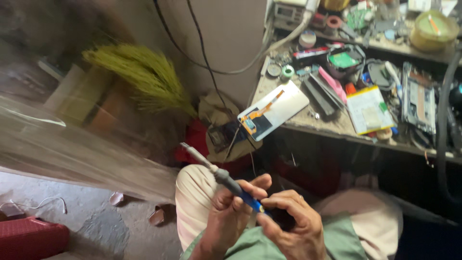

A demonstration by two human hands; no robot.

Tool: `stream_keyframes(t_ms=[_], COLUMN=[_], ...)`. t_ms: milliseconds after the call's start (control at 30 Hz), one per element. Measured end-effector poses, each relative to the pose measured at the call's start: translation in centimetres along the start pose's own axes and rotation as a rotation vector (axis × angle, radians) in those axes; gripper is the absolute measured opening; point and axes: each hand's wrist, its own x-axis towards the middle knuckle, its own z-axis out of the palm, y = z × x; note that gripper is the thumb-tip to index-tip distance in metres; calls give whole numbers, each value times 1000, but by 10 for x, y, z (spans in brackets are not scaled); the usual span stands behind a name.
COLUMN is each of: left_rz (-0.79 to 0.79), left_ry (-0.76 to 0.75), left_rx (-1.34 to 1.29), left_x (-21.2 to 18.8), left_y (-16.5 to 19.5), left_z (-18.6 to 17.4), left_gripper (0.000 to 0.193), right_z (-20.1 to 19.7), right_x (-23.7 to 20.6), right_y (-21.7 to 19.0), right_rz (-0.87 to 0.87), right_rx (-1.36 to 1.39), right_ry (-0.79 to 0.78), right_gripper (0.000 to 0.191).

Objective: The person sits on the floor handling a smartphone display assembly, peeling a protective film from the new screen and aligning its flex cable. They then move to a cluttered workbench and use a soldering iron on the display's flex connector.

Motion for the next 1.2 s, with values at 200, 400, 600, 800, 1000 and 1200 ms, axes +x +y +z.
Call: stream_keyframes(t_ms=[200, 400, 600, 800, 1000, 1200], left_rz=[-335, -199, -300, -55, -124, -132], left_ry=[39, -107, -7, 421, 494, 405], left_rx=[230, 743, 1158, 912, 657, 587], left_x=[-2, 11, 32, 79, 121, 127], left_y=[9, -13, -23, 15, 24, 24], left_z=[2, 13, 16, -27, -45, -51], left_gripper=[43, 51, 56, 32, 24, 22], right_z=[-37, -28, -61, -125, -166, -131], right_x=[19, 36, 39, 42, 34, 46], right_y=[27, 55, 121, 223, 219, 225], right_rz=[-308, -634, -680, -537, 185, -180], right_rx=[-145, -168, -393, -87, 72, 215], right_ry=[75, -17, -41, 28, -380, -162], right_gripper=[45, 47, 39, 25, 26, 48])
